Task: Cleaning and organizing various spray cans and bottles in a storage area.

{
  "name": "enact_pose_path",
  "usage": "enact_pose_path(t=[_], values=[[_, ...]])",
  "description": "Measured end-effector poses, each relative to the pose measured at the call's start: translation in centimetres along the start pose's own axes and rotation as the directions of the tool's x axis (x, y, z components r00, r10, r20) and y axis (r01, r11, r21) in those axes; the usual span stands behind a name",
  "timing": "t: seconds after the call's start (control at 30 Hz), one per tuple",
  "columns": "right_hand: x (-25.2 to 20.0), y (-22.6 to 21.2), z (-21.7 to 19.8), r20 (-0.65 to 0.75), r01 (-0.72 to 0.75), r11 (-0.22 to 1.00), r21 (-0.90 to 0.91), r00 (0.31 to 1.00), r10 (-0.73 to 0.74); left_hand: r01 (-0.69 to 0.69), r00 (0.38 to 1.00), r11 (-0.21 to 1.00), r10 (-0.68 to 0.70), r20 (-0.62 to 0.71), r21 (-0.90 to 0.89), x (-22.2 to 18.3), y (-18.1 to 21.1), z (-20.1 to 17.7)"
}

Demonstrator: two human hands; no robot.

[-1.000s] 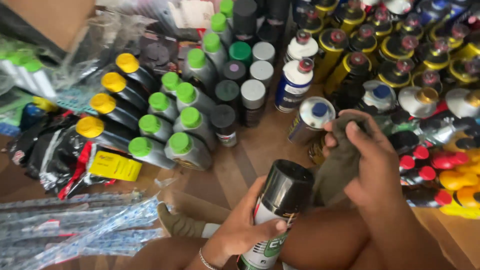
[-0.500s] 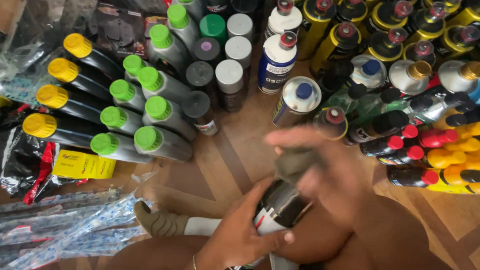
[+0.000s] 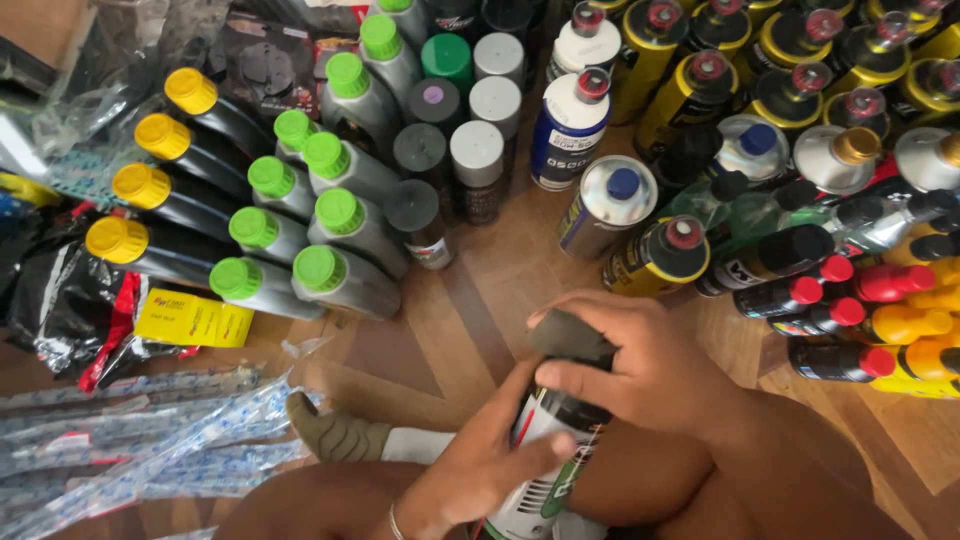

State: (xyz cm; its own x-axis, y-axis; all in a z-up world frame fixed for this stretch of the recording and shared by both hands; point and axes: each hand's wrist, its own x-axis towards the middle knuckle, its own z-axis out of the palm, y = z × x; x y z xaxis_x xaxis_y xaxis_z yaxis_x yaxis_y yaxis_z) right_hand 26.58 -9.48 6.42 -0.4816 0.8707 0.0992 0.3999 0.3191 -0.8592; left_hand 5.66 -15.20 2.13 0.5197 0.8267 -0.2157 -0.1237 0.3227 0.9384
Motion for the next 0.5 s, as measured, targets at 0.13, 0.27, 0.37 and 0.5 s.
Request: enact_pose_path(t=[0.13,0.27,0.37,0.5], values=[[-0.3,1.1,0.3,-0.092,-0.084,0.987,0.137,0.991,0.097,0.098,0.985,0.972,-0.065,0.157,-0.213,-0.2,-0.7,-1.2],[-0.4,2.9,0.4,-0.185,-0.177,0.899,0.400,0.945,0.268,0.130,0.979,0.902,-0.051,0.197,-0.411,0.0,0.6,-0.6],[0.1,2.9,0.5,-0.286,-0.076,0.936,0.344,0.941,0.182,0.222,0.970,0.786,-0.115,0.216,-0.577,0.0,1.5,-0.2],[0.2,3.4,1.0,-0.324,-0.046,0.950,0.310,0.934,0.150,0.262,0.960,0.712,-0.123,0.252,-0.652,-0.2,1.2,-0.3]])
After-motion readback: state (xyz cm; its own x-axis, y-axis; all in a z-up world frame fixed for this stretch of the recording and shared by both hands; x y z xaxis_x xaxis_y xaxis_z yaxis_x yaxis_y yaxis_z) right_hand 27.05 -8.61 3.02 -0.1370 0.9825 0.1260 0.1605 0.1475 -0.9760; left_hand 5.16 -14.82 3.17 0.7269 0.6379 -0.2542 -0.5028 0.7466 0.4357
